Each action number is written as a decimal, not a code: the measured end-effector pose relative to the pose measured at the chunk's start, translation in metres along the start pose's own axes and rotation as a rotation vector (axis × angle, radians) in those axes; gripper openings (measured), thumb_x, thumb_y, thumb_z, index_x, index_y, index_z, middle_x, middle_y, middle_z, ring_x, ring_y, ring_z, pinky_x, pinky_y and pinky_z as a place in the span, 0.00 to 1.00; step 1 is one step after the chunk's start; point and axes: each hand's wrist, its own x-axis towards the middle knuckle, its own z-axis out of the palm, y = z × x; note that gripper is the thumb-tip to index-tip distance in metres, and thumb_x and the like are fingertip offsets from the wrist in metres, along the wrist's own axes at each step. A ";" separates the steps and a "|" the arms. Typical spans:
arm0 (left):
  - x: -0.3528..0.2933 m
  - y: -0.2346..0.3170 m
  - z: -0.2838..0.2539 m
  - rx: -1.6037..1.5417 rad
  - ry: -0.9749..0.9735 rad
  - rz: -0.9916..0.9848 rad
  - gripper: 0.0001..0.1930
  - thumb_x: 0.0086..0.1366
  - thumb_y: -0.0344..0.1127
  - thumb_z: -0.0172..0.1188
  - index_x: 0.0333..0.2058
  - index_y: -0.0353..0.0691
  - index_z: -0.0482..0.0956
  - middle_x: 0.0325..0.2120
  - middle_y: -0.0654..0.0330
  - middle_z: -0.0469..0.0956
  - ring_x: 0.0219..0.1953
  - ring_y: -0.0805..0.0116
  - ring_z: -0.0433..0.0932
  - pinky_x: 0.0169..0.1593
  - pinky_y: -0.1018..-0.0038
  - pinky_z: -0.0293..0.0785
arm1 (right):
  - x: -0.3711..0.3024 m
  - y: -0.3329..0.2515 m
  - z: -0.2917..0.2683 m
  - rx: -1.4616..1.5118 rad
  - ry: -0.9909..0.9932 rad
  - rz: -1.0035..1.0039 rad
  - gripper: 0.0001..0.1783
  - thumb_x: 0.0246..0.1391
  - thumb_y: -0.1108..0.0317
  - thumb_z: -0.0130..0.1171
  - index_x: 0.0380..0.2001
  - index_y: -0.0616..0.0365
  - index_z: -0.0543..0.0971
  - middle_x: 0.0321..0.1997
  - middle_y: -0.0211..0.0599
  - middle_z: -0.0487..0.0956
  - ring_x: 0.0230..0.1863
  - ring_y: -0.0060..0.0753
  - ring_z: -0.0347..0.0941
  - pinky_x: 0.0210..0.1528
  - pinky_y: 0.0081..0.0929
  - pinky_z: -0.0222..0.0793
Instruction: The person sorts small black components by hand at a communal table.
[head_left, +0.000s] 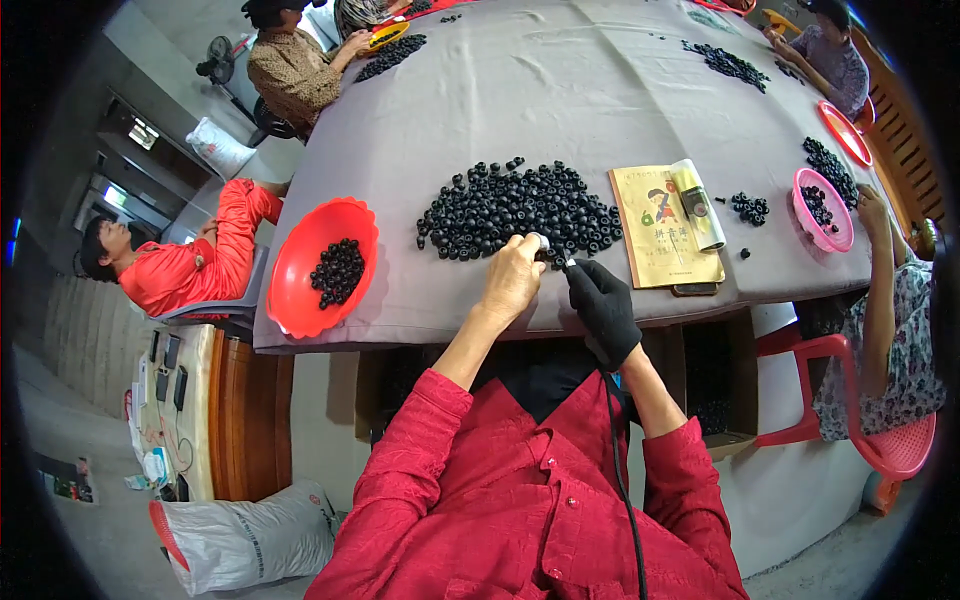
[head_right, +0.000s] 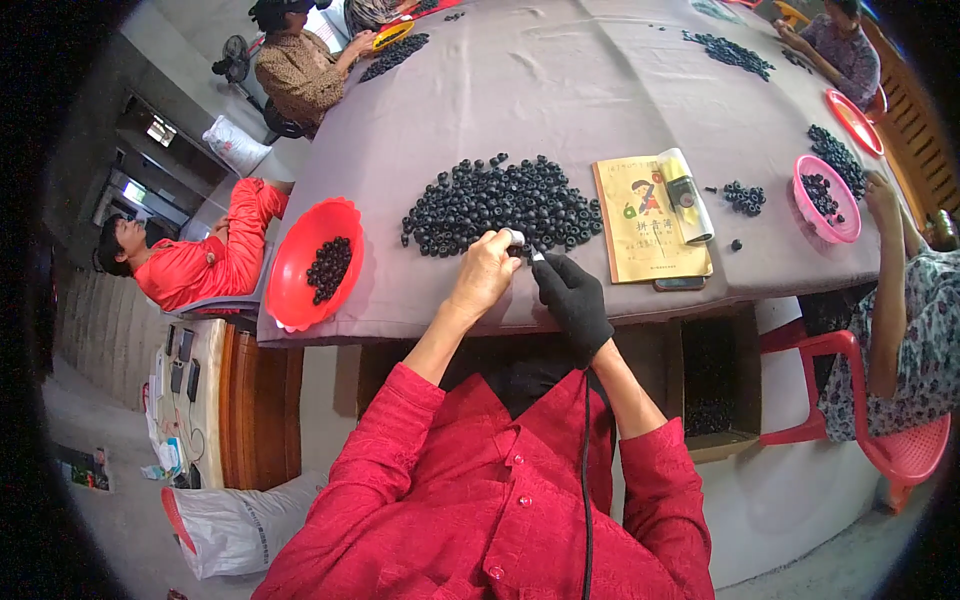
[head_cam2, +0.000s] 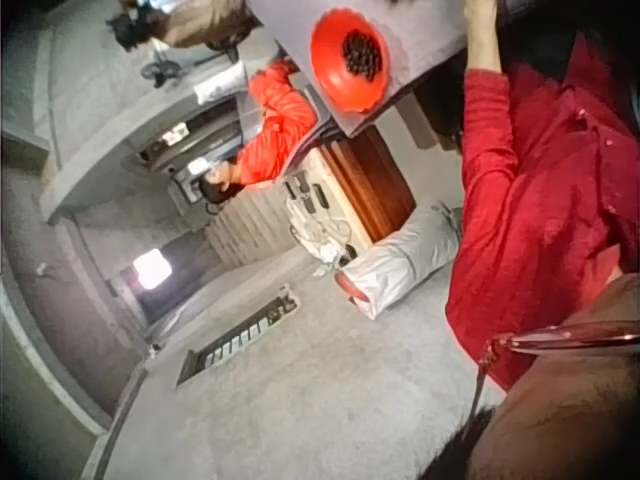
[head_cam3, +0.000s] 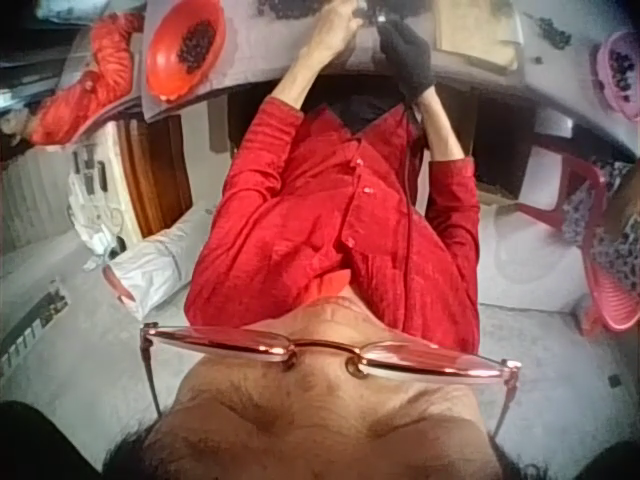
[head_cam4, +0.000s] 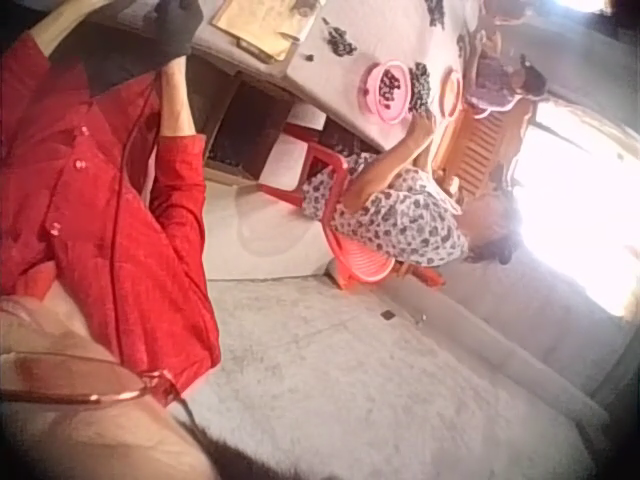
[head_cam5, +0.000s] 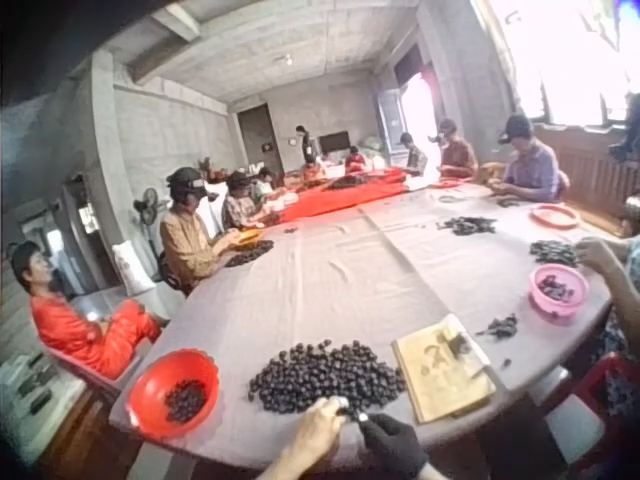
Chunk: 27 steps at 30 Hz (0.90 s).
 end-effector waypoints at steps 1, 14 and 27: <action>0.000 -0.002 0.000 0.001 0.005 -0.002 0.12 0.45 0.26 0.62 0.31 0.36 0.72 0.24 0.52 0.71 0.28 0.55 0.73 0.32 0.65 0.69 | 0.000 -0.001 0.000 -0.004 -0.007 0.005 0.13 0.53 0.62 0.53 0.34 0.61 0.76 0.19 0.22 0.68 0.21 0.13 0.61 0.24 0.15 0.58; -0.020 -0.012 0.004 0.110 0.025 0.073 0.09 0.54 0.26 0.53 0.32 0.35 0.62 0.29 0.45 0.71 0.28 0.45 0.73 0.31 0.56 0.70 | -0.003 0.001 0.004 -0.015 -0.030 0.014 0.13 0.54 0.62 0.52 0.35 0.61 0.76 0.19 0.23 0.69 0.22 0.14 0.62 0.25 0.16 0.59; -0.016 -0.010 -0.007 -0.062 -0.032 0.074 0.07 0.51 0.25 0.55 0.28 0.33 0.67 0.26 0.46 0.70 0.32 0.44 0.70 0.35 0.60 0.66 | -0.004 -0.002 0.007 -0.057 -0.033 0.031 0.14 0.53 0.62 0.53 0.36 0.62 0.76 0.22 0.24 0.71 0.23 0.14 0.63 0.26 0.16 0.61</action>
